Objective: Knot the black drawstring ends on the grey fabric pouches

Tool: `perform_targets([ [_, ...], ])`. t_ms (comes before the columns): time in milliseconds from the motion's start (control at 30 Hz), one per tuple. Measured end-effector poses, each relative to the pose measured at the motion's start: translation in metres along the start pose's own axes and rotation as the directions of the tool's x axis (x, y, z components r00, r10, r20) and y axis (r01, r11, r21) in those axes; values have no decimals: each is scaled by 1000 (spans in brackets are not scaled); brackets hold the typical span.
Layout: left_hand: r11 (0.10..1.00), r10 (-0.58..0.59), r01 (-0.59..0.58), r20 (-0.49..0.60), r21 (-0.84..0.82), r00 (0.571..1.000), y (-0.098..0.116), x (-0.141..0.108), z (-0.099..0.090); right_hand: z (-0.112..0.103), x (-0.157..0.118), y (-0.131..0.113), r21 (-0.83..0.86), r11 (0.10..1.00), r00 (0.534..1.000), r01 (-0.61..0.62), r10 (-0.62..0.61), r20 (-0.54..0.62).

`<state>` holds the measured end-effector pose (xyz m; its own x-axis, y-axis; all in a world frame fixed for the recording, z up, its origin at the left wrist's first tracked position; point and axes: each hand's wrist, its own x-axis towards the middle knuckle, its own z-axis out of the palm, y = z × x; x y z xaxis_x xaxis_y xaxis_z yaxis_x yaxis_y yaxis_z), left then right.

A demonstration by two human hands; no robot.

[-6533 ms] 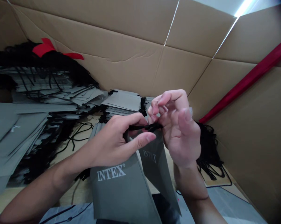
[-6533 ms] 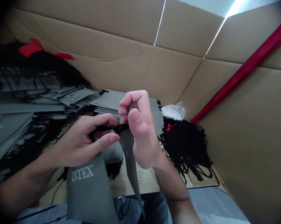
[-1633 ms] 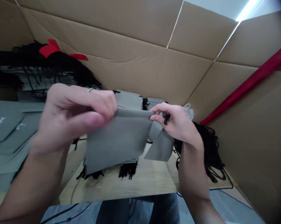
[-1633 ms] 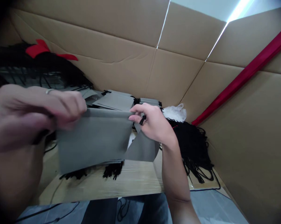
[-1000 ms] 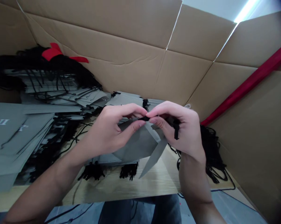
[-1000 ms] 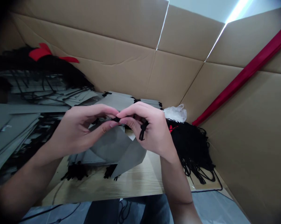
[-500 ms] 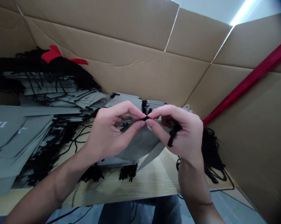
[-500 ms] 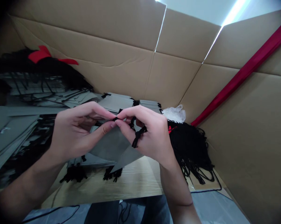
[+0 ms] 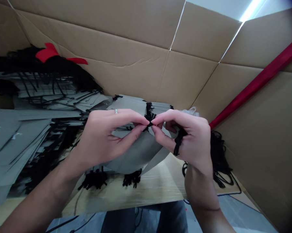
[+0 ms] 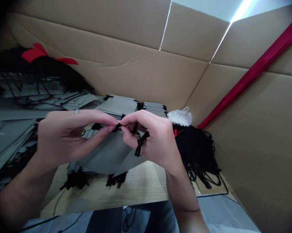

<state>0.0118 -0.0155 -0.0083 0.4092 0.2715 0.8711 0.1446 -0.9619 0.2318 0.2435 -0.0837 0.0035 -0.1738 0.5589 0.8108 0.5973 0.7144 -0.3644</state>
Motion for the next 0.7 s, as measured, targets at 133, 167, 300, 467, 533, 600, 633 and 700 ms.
perform_targets([
  [133,979,145,-147,22,139,989,-2,-3,-4,1,0,0,14,1000,999,0,-1,42],
  [167,970,168,-172,33,170,985,-1,-4,-4,1,0,0,13,1000,999,7,-8,52],
  [300,942,222,-232,69,244,973,-1,-7,-2,-2,1,2,-41,997,992,69,-64,110],
  [467,923,264,-286,117,258,957,-9,-10,4,-2,1,8,-113,984,975,141,-118,187],
  [533,925,267,-289,120,247,956,-10,-11,4,-1,2,9,-105,986,974,130,-107,198],
  [600,937,257,-273,99,219,961,-9,-10,3,-1,3,10,-54,995,979,81,-69,194],
  [633,944,255,-266,80,193,964,-8,-8,2,-2,3,10,-16,999,981,43,-39,190],
  [700,961,244,-247,37,125,969,-6,-6,0,-2,4,9,72,996,983,-44,30,182],
])
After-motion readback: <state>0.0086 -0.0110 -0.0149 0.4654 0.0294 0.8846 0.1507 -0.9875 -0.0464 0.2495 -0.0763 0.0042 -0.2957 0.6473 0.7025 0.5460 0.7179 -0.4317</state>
